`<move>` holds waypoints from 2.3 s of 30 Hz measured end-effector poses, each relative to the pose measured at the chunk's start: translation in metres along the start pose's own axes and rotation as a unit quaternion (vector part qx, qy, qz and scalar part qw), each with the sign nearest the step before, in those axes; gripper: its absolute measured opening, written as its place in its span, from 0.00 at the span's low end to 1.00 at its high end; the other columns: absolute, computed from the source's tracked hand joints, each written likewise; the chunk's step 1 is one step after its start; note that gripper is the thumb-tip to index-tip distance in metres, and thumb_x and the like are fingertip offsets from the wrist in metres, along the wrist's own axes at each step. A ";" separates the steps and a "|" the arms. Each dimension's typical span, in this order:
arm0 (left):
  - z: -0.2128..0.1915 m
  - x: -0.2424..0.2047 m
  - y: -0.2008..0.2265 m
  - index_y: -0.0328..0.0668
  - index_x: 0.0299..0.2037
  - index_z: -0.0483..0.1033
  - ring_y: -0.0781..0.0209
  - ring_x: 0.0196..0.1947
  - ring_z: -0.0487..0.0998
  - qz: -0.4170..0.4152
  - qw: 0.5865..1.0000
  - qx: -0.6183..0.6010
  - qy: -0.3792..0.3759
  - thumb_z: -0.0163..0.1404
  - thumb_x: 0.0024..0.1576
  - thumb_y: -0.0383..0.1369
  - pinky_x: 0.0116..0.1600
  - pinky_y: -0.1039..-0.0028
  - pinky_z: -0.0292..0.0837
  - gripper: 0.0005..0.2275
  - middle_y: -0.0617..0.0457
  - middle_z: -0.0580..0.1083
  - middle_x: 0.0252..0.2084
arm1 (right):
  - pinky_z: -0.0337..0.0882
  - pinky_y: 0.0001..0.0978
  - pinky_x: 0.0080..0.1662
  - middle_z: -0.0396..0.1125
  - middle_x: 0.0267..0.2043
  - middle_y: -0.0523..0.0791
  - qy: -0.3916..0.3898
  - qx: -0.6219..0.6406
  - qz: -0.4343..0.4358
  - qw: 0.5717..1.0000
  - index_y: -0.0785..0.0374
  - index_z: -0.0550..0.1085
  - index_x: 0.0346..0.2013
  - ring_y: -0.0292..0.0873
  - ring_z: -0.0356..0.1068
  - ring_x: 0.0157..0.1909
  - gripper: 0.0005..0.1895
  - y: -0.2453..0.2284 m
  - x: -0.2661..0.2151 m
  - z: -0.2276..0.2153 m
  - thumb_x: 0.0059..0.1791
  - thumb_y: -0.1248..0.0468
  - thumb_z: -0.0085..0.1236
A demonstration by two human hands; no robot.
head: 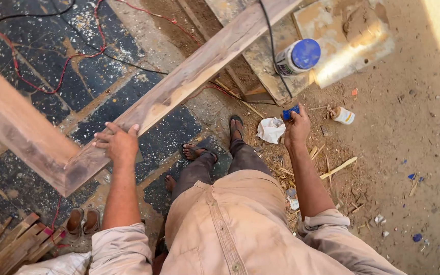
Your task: The recorder is sanding and assembling a large rectangular wooden frame by hand using sandpaper.
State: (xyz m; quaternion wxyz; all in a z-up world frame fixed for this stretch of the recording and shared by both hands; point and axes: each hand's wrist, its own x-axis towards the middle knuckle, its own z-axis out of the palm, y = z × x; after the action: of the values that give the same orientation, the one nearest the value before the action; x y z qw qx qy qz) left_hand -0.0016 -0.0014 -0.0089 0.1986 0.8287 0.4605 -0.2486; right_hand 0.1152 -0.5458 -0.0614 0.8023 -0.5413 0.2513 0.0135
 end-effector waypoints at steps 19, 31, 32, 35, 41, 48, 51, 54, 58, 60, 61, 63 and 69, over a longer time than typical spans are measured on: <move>0.028 0.037 -0.032 0.43 0.77 0.45 0.09 0.73 0.35 0.007 0.999 0.021 0.043 0.47 0.58 0.61 0.75 0.38 0.39 0.44 0.15 0.41 0.74 | 0.68 0.34 0.45 0.75 0.43 0.52 0.186 -0.324 -0.088 0.923 0.72 0.76 0.60 0.41 0.68 0.40 0.23 0.062 0.126 -0.022 0.51 0.73 0.46; 0.014 0.024 -0.018 0.46 0.78 0.45 0.15 0.75 0.32 -0.007 1.000 0.015 0.012 0.48 0.57 0.59 0.75 0.38 0.44 0.43 0.20 0.39 0.76 | 0.82 0.29 0.49 0.73 0.54 0.54 0.235 -0.070 -0.115 0.963 0.71 0.72 0.62 0.40 0.78 0.46 0.30 -0.017 0.063 -0.120 0.44 0.80 0.44; 0.016 0.023 -0.017 0.46 0.78 0.44 0.14 0.75 0.32 -0.011 1.000 0.019 0.008 0.47 0.57 0.59 0.75 0.37 0.43 0.43 0.20 0.39 0.76 | 0.81 0.30 0.48 0.72 0.53 0.54 0.220 -0.097 -0.119 0.963 0.72 0.72 0.62 0.41 0.76 0.46 0.26 -0.019 0.064 -0.138 0.48 0.79 0.45; 0.025 0.033 -0.028 0.43 0.78 0.44 0.13 0.74 0.33 -0.002 1.000 0.021 0.007 0.47 0.58 0.59 0.75 0.37 0.41 0.44 0.18 0.39 0.75 | 0.80 0.32 0.46 0.71 0.51 0.51 0.206 -0.241 -0.098 0.943 0.69 0.72 0.61 0.41 0.75 0.45 0.22 -0.080 0.070 -0.120 0.52 0.76 0.46; 0.037 0.047 -0.045 0.41 0.79 0.45 0.12 0.74 0.34 0.011 0.999 0.041 0.031 0.46 0.59 0.61 0.76 0.37 0.37 0.45 0.16 0.40 0.75 | 0.76 0.40 0.54 0.73 0.51 0.55 0.051 -0.553 -0.228 0.800 0.67 0.73 0.60 0.49 0.75 0.50 0.21 -0.168 0.188 -0.075 0.54 0.75 0.42; 0.033 0.033 -0.040 0.45 0.78 0.44 0.12 0.74 0.34 -0.008 0.999 -0.004 0.038 0.47 0.57 0.60 0.74 0.38 0.43 0.44 0.19 0.38 0.76 | 0.64 0.48 0.67 0.68 0.67 0.52 -0.118 -0.767 -0.371 0.510 0.65 0.73 0.64 0.56 0.63 0.71 0.25 -0.191 0.290 -0.034 0.51 0.75 0.46; 0.033 0.031 -0.043 0.46 0.79 0.44 0.12 0.74 0.34 -0.009 0.999 0.006 0.034 0.47 0.58 0.60 0.75 0.38 0.44 0.44 0.20 0.37 0.77 | 0.59 0.49 0.70 0.65 0.71 0.50 -0.123 -0.806 -0.351 0.461 0.63 0.71 0.67 0.49 0.59 0.74 0.27 -0.177 0.304 -0.034 0.53 0.75 0.47; 0.032 0.030 -0.039 0.47 0.79 0.43 0.13 0.75 0.33 -0.013 1.000 0.012 0.026 0.47 0.58 0.61 0.74 0.37 0.45 0.44 0.21 0.37 0.77 | 0.60 0.47 0.68 0.64 0.72 0.49 -0.102 -0.818 -0.342 0.451 0.61 0.69 0.69 0.48 0.58 0.74 0.31 -0.168 0.322 -0.042 0.49 0.75 0.48; 0.029 0.027 -0.035 0.49 0.80 0.43 0.15 0.75 0.33 -0.026 0.999 0.019 0.017 0.47 0.57 0.60 0.74 0.36 0.44 0.44 0.23 0.37 0.78 | 0.61 0.47 0.64 0.60 0.73 0.51 -0.111 -0.824 -0.276 0.482 0.62 0.66 0.72 0.51 0.59 0.71 0.35 -0.160 0.337 -0.049 0.47 0.76 0.47; 0.027 0.026 -0.034 0.48 0.79 0.42 0.16 0.76 0.33 -0.029 0.999 0.017 0.014 0.47 0.57 0.60 0.73 0.36 0.45 0.44 0.23 0.37 0.78 | 0.64 0.50 0.62 0.66 0.68 0.48 -0.137 -0.840 -0.230 0.472 0.58 0.71 0.67 0.50 0.66 0.65 0.30 -0.173 0.324 -0.037 0.50 0.74 0.49; 0.026 0.025 -0.036 0.48 0.79 0.42 0.16 0.76 0.33 -0.029 0.999 0.018 0.013 0.47 0.57 0.60 0.73 0.36 0.45 0.44 0.23 0.37 0.78 | 0.64 0.50 0.62 0.66 0.68 0.48 -0.137 -0.840 -0.229 0.472 0.58 0.71 0.67 0.50 0.66 0.65 0.30 -0.185 0.309 -0.028 0.50 0.74 0.49; 0.029 0.029 -0.033 0.49 0.79 0.42 0.17 0.76 0.33 -0.031 0.999 0.017 0.014 0.47 0.57 0.60 0.73 0.35 0.46 0.44 0.23 0.36 0.78 | 0.68 0.44 0.63 0.72 0.59 0.48 -0.132 -0.829 -0.122 0.530 0.54 0.76 0.61 0.54 0.72 0.56 0.29 -0.220 0.288 0.000 0.47 0.76 0.49; 0.023 0.020 -0.018 0.52 0.79 0.42 0.19 0.77 0.30 -0.052 0.999 0.006 -0.001 0.47 0.56 0.61 0.73 0.35 0.46 0.44 0.26 0.35 0.79 | 0.81 0.37 0.57 0.75 0.52 0.53 -0.064 -0.275 -0.164 0.945 0.72 0.76 0.59 0.46 0.77 0.51 0.17 -0.253 0.240 0.000 0.56 0.77 0.48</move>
State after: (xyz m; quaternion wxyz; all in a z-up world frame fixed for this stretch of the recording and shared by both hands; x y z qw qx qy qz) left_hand -0.0129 0.0084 -0.0410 0.1811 0.8046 0.5011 -0.2622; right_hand 0.3996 -0.7107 0.0565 0.6280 -0.7724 0.0936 -0.0152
